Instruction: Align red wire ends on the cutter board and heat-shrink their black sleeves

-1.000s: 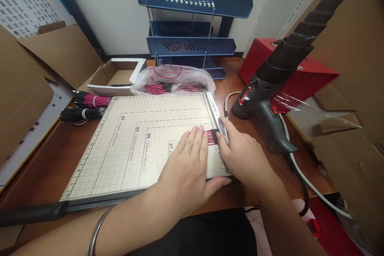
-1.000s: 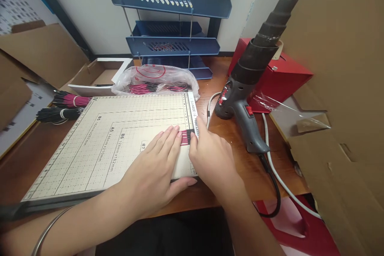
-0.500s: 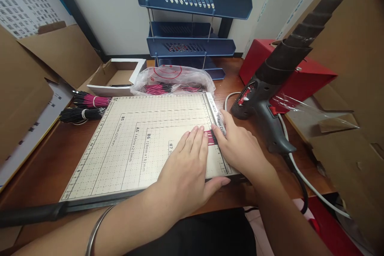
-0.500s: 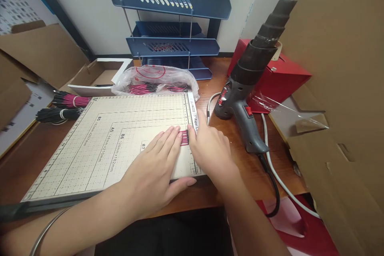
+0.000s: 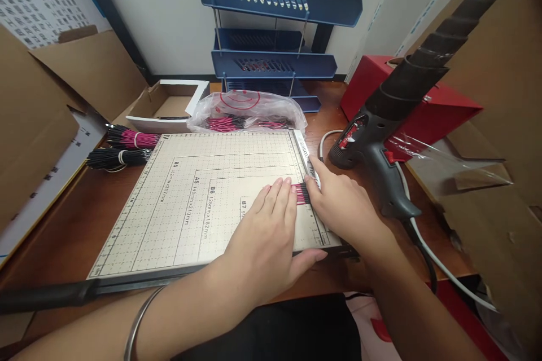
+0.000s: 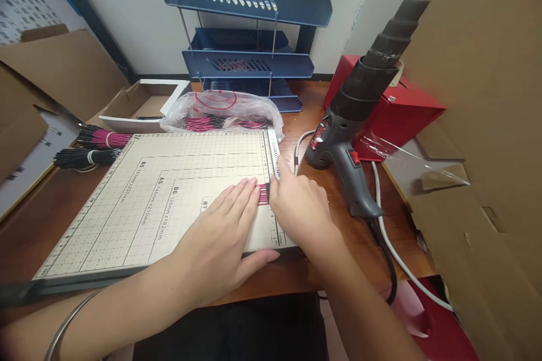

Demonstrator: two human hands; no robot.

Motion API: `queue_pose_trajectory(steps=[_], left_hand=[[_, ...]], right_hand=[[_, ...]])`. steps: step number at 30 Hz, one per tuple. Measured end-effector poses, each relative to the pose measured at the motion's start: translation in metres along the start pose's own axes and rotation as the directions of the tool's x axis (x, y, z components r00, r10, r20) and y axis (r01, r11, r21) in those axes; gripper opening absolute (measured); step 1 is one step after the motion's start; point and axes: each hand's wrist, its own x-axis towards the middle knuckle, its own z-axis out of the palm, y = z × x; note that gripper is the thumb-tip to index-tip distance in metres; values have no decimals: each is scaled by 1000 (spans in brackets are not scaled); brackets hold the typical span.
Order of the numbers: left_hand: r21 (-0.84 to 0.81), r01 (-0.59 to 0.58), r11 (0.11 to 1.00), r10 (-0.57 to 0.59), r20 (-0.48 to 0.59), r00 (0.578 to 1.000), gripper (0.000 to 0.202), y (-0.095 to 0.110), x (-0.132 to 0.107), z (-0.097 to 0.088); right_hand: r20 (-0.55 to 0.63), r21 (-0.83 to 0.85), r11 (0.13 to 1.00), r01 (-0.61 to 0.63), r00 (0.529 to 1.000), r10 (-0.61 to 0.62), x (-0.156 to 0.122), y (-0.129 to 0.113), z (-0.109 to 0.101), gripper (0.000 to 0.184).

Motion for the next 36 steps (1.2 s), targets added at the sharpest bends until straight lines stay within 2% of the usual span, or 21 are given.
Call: queue_pose_trajectory(steps=[10, 17, 25, 32, 36], left_hand=[[-21, -3, 1000, 3, 19, 1000, 95, 0, 0, -1], [-26, -2, 1000, 3, 35, 999, 95, 0, 1, -2], [-21, 1, 1000, 0, 28, 1000, 96, 0, 1, -2], [-60, 17, 998, -16, 20, 1000, 100, -1, 1, -2], [-96, 17, 995, -17, 3, 1000, 112, -2, 1, -2]], right_hand=[[-3, -35, 999, -22, 1000, 22, -4, -3, 0, 55], [-41, 32, 999, -37, 998, 38, -7, 1, -4, 54], [1, 51, 998, -31, 1000, 31, -3, -2, 2, 56], [-19, 287, 956, -52, 998, 60, -9, 10, 5, 56], [5, 301, 953, -15, 1000, 14, -19, 13, 12, 58]])
